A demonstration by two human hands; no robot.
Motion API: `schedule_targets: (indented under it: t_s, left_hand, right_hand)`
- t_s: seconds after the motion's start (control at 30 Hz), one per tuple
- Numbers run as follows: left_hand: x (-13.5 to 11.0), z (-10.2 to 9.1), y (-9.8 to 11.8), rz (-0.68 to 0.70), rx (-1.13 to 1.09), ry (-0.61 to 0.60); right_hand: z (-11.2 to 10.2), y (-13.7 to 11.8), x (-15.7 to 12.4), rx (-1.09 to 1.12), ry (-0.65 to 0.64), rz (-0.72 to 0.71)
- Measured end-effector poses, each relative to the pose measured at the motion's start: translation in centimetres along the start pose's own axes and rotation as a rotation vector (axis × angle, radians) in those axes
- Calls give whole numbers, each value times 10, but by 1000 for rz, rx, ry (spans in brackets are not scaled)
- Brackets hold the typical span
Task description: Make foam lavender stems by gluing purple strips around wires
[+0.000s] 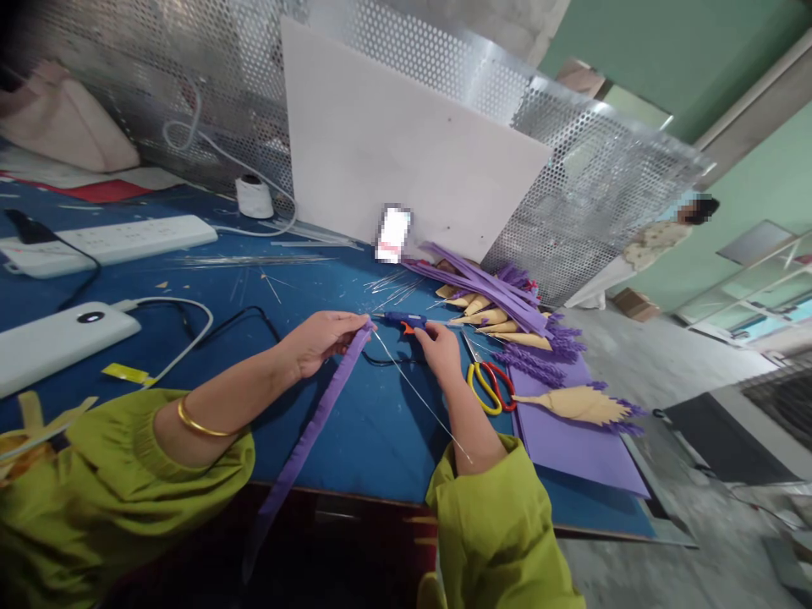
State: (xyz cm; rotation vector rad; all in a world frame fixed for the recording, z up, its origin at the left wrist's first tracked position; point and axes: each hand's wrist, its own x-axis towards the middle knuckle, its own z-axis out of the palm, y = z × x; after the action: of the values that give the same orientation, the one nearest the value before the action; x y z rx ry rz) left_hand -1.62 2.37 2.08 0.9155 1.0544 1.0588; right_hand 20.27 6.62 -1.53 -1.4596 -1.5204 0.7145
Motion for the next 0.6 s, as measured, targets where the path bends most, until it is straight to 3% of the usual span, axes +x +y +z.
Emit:
schedule_targets:
  t_s: [0.07, 0.1, 0.2, 0.3, 0.43, 0.6]
  left_hand:
    - [-2, 2, -1, -1, 18, -38]
    - [-3, 3, -2, -4, 30, -57]
    - [-5, 7, -6, -14, 62, -116]
    - [-6, 9, -8, 20, 49, -148]
    - [-3, 8, -9, 81, 59, -54]
    - [1, 5, -8, 95, 80, 18]
  right_hand:
    - [-2, -6, -3, -97, 99, -109]
    - [-1, -11, -6, -105, 88, -159]
    - [5, -28, -21, 183, -252, -100]
    - [12, -40, -35, 473, -443, 63]
    - [13, -46, -43, 577, -463, 192]
    - [17, -49, -47, 623, -417, 160]
